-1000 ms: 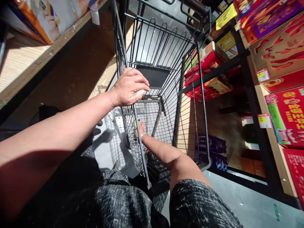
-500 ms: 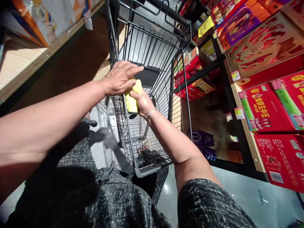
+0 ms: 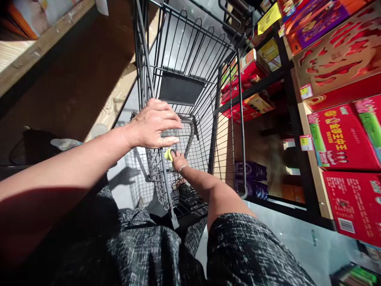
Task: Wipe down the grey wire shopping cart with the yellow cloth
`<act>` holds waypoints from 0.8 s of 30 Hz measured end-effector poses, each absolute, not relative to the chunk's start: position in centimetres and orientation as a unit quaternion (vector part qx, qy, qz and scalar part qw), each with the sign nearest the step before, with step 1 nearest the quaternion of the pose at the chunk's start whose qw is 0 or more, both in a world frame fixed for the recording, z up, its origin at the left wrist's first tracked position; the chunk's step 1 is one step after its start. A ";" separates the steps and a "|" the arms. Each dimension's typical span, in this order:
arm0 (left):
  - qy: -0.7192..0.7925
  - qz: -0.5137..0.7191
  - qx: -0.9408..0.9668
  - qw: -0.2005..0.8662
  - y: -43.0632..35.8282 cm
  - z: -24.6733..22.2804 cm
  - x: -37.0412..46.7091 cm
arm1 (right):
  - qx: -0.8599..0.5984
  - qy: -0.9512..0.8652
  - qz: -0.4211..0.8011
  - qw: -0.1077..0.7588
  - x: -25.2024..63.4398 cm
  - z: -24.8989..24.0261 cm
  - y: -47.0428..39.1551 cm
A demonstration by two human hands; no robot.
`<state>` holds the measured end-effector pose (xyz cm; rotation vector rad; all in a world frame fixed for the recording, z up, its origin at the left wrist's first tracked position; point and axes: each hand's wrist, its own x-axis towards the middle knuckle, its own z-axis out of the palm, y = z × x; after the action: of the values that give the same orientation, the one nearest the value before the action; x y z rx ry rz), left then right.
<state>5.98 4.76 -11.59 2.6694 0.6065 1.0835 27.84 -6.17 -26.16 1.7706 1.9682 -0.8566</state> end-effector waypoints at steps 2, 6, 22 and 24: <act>0.204 0.364 0.903 0.104 4.8 -11.6 6.1 | 0.661 0.669 -0.260 0.220 30.9 -25.6 -5.5; 0.204 0.364 0.902 0.109 4.6 -11.6 6.2 | 0.685 0.642 -0.175 0.298 36.0 -23.2 -4.6; 0.220 0.364 0.899 0.102 4.6 -11.9 6.4 | 0.735 0.619 0.183 0.208 38.7 -9.8 1.3; 0.224 0.364 0.898 0.100 4.5 -11.8 6.5 | 0.718 0.635 0.120 0.258 38.5 -12.1 0.3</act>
<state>6.48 4.51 -11.77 2.6557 0.6625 1.0764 38.45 0.31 -12.07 1.9470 1.7212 0.3241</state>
